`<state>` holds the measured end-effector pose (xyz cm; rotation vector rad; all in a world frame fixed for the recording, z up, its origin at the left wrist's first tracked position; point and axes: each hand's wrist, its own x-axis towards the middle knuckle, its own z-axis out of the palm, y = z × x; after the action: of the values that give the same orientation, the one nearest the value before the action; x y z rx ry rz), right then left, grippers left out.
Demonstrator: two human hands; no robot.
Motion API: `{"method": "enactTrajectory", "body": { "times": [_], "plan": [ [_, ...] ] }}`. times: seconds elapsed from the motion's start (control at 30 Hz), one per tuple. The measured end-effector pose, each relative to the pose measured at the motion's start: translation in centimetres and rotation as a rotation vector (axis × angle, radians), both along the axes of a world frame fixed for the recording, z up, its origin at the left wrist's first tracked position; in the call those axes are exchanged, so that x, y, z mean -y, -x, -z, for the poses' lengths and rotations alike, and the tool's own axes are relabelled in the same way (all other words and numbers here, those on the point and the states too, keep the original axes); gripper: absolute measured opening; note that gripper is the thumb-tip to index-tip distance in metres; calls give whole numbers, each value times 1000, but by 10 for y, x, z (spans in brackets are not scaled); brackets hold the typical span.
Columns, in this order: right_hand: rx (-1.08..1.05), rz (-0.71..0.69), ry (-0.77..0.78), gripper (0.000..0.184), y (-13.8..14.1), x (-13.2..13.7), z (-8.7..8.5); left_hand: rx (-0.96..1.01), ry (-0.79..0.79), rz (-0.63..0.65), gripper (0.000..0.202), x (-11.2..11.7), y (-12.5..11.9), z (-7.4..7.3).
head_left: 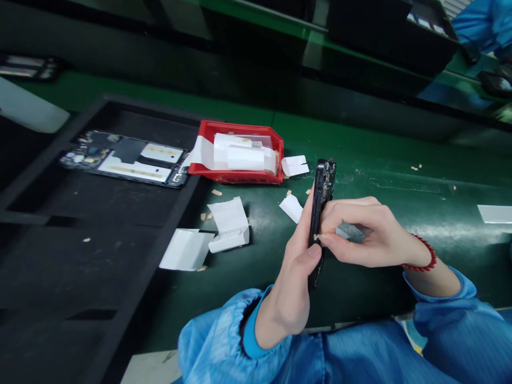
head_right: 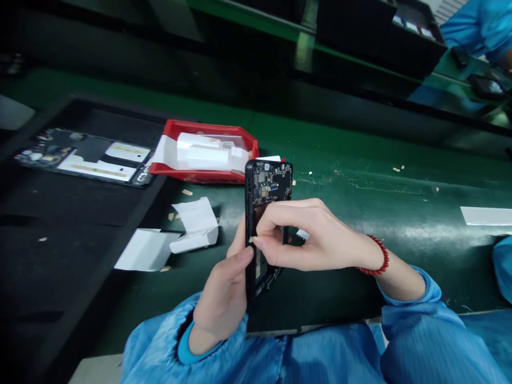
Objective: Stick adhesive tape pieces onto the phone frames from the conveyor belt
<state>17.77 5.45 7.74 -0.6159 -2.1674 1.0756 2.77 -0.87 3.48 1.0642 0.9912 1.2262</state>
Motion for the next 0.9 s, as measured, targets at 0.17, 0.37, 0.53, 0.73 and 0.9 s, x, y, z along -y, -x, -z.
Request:
{"method": "enactTrajectory", "body": {
  "times": [0.17, 0.37, 0.53, 0.73, 0.9],
  "plan": [
    [-17, 3, 18, 20, 1, 1, 0, 6, -4, 2, 52, 2, 0, -3],
    [-28, 20, 19, 19, 2, 2, 0, -3, 33, 1, 57, 4, 1, 1],
    [-27, 22, 25, 19, 2, 3, -1, 96, 39, 36, 57, 3, 2, 1],
    [-36, 25, 46, 18, 2, 3, 0, 262, 9, 46, 51, 3, -1, -2],
    [-28, 11, 47, 16, 1, 3, 0, 287, 19, 36, 47, 6, 0, -1]
  ]
}}
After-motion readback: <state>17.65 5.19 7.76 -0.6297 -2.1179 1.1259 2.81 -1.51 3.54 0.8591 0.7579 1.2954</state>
